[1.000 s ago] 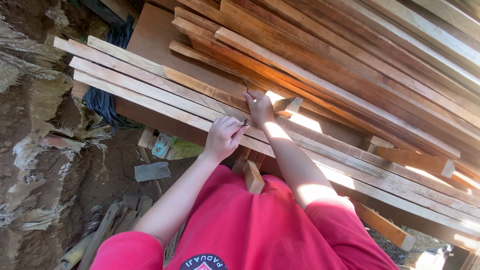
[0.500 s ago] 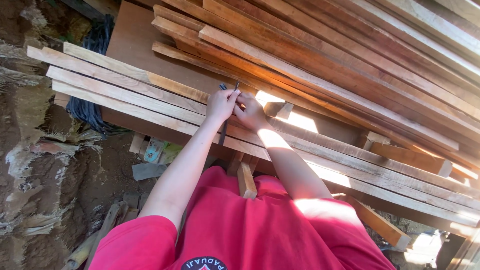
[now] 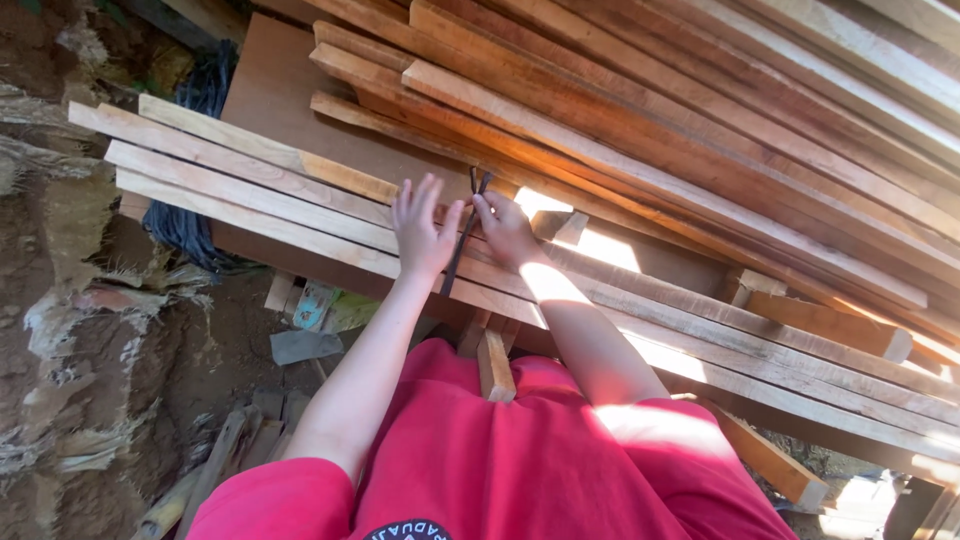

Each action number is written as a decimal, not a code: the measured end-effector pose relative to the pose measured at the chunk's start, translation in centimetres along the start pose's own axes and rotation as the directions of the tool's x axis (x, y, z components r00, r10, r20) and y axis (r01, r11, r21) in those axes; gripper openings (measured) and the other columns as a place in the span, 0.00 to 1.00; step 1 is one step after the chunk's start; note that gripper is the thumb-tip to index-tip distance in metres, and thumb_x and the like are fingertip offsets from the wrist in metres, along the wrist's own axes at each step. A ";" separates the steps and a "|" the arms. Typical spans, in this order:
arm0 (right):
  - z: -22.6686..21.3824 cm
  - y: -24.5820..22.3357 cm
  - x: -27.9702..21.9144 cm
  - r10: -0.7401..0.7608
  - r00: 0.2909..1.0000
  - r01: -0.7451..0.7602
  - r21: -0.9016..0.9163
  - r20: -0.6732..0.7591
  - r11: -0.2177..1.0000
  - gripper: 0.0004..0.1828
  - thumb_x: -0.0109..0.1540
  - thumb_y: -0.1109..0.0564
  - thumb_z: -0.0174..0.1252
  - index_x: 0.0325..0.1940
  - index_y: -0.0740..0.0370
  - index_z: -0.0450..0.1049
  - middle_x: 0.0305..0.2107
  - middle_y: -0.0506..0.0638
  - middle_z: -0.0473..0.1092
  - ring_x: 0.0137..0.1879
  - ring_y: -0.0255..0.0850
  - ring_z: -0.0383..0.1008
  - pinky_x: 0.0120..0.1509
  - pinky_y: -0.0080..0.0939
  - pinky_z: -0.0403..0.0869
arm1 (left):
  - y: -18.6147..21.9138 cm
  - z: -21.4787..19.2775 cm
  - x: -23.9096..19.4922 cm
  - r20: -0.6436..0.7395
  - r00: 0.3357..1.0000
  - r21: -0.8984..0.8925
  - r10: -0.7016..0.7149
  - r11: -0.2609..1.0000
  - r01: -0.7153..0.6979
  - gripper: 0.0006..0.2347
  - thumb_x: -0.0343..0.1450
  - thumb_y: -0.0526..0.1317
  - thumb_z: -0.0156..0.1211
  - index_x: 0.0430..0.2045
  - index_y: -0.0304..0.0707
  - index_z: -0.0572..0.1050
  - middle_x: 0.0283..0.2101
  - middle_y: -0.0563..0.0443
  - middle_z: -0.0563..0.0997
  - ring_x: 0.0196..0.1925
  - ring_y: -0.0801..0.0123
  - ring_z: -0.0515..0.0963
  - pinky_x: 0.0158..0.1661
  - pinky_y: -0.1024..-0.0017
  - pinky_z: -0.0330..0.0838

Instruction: Tying bundles of thin wood strips together using rubber ties.

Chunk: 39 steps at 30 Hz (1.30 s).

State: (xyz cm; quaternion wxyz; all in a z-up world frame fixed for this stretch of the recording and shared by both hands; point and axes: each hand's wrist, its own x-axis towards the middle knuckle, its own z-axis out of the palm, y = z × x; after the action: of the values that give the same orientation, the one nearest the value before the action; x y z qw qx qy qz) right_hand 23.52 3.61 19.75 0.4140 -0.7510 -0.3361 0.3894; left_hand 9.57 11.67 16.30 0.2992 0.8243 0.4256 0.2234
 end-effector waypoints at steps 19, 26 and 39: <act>0.8 1.6 0.7 0.015 0.997 -0.009 0.078 -0.072 0.997 0.15 0.70 0.51 0.58 0.30 0.57 0.77 0.23 0.52 0.74 0.38 0.38 0.77 0.49 0.43 0.75 | -0.4 2.5 -2.3 -0.055 0.997 0.114 0.059 0.992 -0.053 0.07 0.78 0.49 0.58 0.32 0.58 0.81 0.35 0.70 0.83 0.52 0.76 0.78 0.60 0.59 0.54; 1.0 2.5 1.1 0.033 0.996 -0.020 0.147 -0.082 0.989 0.03 0.66 0.55 0.62 0.40 0.54 0.76 0.24 0.47 0.79 0.37 0.36 0.78 0.50 0.38 0.76 | -1.9 4.1 -1.7 0.033 0.995 0.063 -0.096 0.994 0.094 0.04 0.69 0.52 0.70 0.33 0.68 0.82 0.33 0.75 0.84 0.48 0.79 0.76 0.57 0.65 0.54; 1.4 4.0 -0.6 -0.467 0.869 0.397 -0.331 -0.165 0.856 0.12 0.56 0.68 0.57 0.39 0.57 0.79 0.39 0.48 0.72 0.47 0.45 0.78 0.54 0.42 0.79 | -2.9 3.4 -1.2 0.156 0.971 -0.095 -0.182 0.976 0.198 0.03 0.69 0.52 0.69 0.32 0.68 0.83 0.35 0.72 0.85 0.48 0.79 0.76 0.57 0.68 0.51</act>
State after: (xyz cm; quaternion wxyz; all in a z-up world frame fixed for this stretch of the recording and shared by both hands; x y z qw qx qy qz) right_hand 22.74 1.93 15.88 0.4155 -0.7486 -0.4975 0.1393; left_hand 9.37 10.97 11.72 0.3945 0.7761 0.4667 0.1558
